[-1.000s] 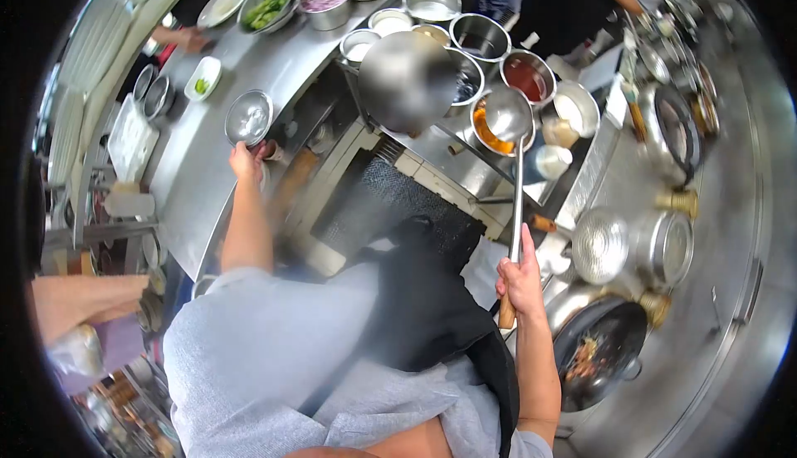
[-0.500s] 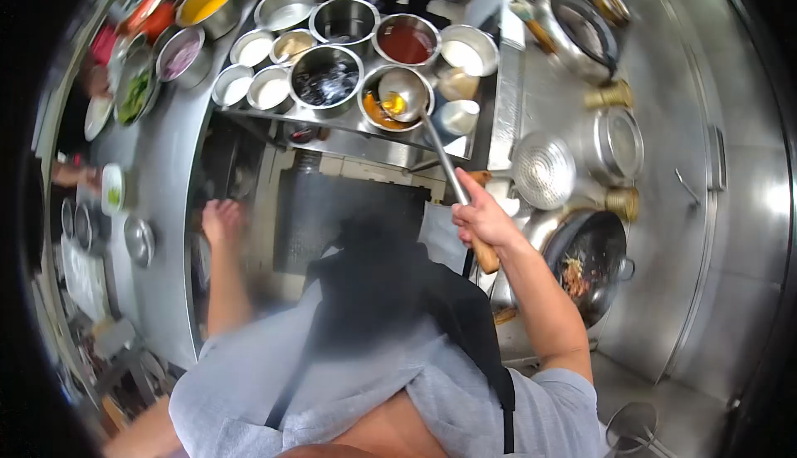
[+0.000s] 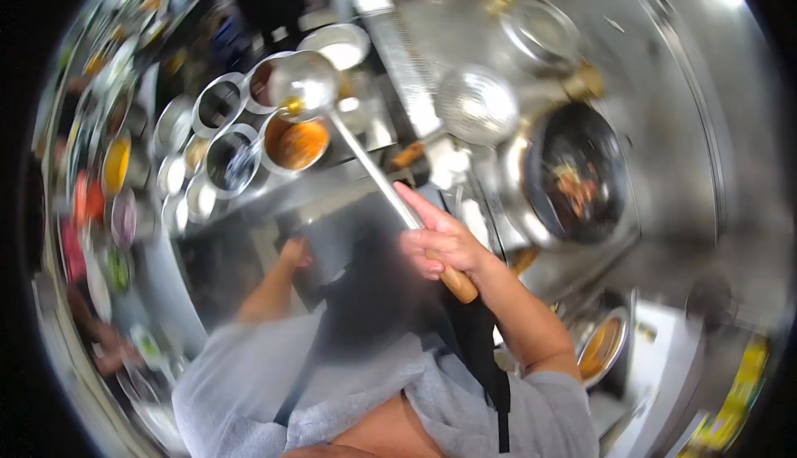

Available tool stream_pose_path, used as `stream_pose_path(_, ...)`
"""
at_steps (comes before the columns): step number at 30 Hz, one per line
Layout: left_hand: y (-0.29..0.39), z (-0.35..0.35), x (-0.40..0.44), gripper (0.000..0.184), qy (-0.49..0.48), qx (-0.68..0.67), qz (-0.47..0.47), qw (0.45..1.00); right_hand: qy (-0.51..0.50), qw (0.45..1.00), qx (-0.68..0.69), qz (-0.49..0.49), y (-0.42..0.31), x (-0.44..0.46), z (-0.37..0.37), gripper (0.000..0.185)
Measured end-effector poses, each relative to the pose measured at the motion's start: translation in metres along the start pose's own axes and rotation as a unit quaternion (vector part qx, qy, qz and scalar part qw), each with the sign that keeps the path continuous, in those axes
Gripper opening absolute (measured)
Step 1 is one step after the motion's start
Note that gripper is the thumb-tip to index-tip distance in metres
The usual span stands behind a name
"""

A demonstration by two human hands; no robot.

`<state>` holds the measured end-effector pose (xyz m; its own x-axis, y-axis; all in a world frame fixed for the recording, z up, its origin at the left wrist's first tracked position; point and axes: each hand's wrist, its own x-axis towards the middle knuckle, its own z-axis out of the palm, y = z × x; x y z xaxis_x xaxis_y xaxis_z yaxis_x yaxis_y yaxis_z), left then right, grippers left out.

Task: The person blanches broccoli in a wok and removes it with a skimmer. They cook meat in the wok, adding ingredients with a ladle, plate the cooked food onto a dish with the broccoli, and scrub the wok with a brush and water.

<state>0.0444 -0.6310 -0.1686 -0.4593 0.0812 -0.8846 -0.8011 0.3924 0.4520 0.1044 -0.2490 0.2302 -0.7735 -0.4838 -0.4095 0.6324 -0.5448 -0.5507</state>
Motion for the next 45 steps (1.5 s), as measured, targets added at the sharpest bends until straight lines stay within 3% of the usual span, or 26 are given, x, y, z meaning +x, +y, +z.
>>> stream_pose_path(4,0.052,0.009,0.046,0.041,-0.055,0.056,0.078,0.994,0.034,0.993,0.054,-0.102,0.008,-0.097,-0.011,0.089)
stream_pose_path(5,0.067,0.016,0.039,0.039,-0.037,0.014,0.085,0.996,0.080,0.987,0.046,-0.132,0.010,-0.127,-0.009,0.090)
stream_pose_path(7,0.074,0.015,0.066,0.033,-0.087,0.075,0.080,0.990,0.147,0.968,0.057,-0.198,0.021,-0.184,-0.002,0.091)
stream_pose_path(8,0.070,0.010,0.086,0.030,-0.123,0.111,0.091,0.982,0.266,0.943,0.014,-0.199,0.025,-0.208,0.008,0.088)
stream_pose_path(9,0.069,0.008,0.100,0.027,-0.157,0.123,0.076,0.977,0.291,0.924,0.017,-0.249,0.043,-0.228,-0.003,0.086)
stream_pose_path(10,0.083,0.010,0.093,0.025,-0.187,0.081,-0.059,0.977,0.315,0.902,0.019,-0.295,0.057,-0.242,-0.011,0.084)
stream_pose_path(11,0.095,0.017,0.088,0.025,-0.190,0.095,-0.052,0.976,0.435,0.861,-0.061,-0.255,0.068,-0.249,-0.007,0.083)
stream_pose_path(12,0.102,0.030,0.085,0.024,-0.173,0.194,-0.066,0.963,0.546,0.801,-0.133,-0.206,0.076,-0.253,-0.004,0.082)
stream_pose_path(13,0.106,0.041,0.082,0.025,-0.153,0.293,-0.081,0.940,0.641,0.711,-0.272,-0.097,0.084,-0.255,-0.008,0.080)
stream_pose_path(14,0.119,0.057,0.062,0.026,-0.149,0.339,-0.036,0.928,0.709,0.597,-0.375,0.040,0.093,-0.256,-0.013,0.078)
stream_pose_path(15,0.127,0.067,0.066,0.027,-0.170,0.362,-0.015,0.916,0.728,0.638,-0.252,0.004,0.103,-0.257,-0.007,0.078)
stream_pose_path(18,0.145,0.108,0.127,0.029,-0.284,0.444,0.052,0.848,0.776,0.593,-0.190,-0.106,0.168,-0.262,-0.014,0.080)
stream_pose_path(20,0.165,0.138,0.124,0.031,-0.323,0.509,0.163,0.781,0.792,0.581,-0.125,-0.141,0.198,-0.258,-0.003,0.081)
stream_pose_path(24,0.204,0.196,0.104,0.039,-0.341,0.603,0.194,0.694,0.808,0.538,-0.075,-0.230,0.233,-0.252,0.013,0.080)
stream_pose_path(25,0.209,0.203,0.107,0.039,-0.339,0.616,0.183,0.687,0.819,0.515,-0.072,-0.242,0.238,-0.254,0.017,0.079)
stream_pose_path(28,0.218,0.227,0.117,0.041,-0.431,0.642,0.308,0.554,0.854,0.433,-0.062,-0.282,0.255,-0.262,0.044,0.077)
stream_pose_path(32,0.214,0.254,0.094,0.044,-0.428,0.655,0.226,0.580,0.885,0.307,-0.003,-0.349,0.318,-0.258,0.072,0.080)
stream_pose_path(33,0.210,0.264,0.078,0.043,-0.415,0.693,0.229,0.543,0.889,0.278,0.032,-0.362,0.326,-0.252,0.085,0.079)
stream_pose_path(36,0.188,0.312,0.108,0.042,-0.470,0.732,0.236,0.433,0.917,0.261,0.092,-0.286,0.377,-0.234,0.128,0.082)
stream_pose_path(38,0.156,0.345,0.129,0.043,-0.439,0.677,0.019,0.590,0.918,0.267,0.153,-0.250,0.397,-0.219,0.147,0.083)
stream_pose_path(40,0.145,0.378,0.044,0.043,-0.416,0.701,0.008,0.579,0.878,0.312,0.228,-0.281,0.418,-0.213,0.154,0.083)
stream_pose_path(42,0.134,0.389,-0.030,0.043,-0.432,0.647,0.105,0.619,0.853,0.352,0.297,-0.246,0.437,-0.218,0.144,0.082)
stream_pose_path(45,0.127,0.387,-0.067,0.045,-0.487,0.611,0.116,0.613,0.835,0.401,0.311,-0.213,0.482,-0.215,0.090,0.080)
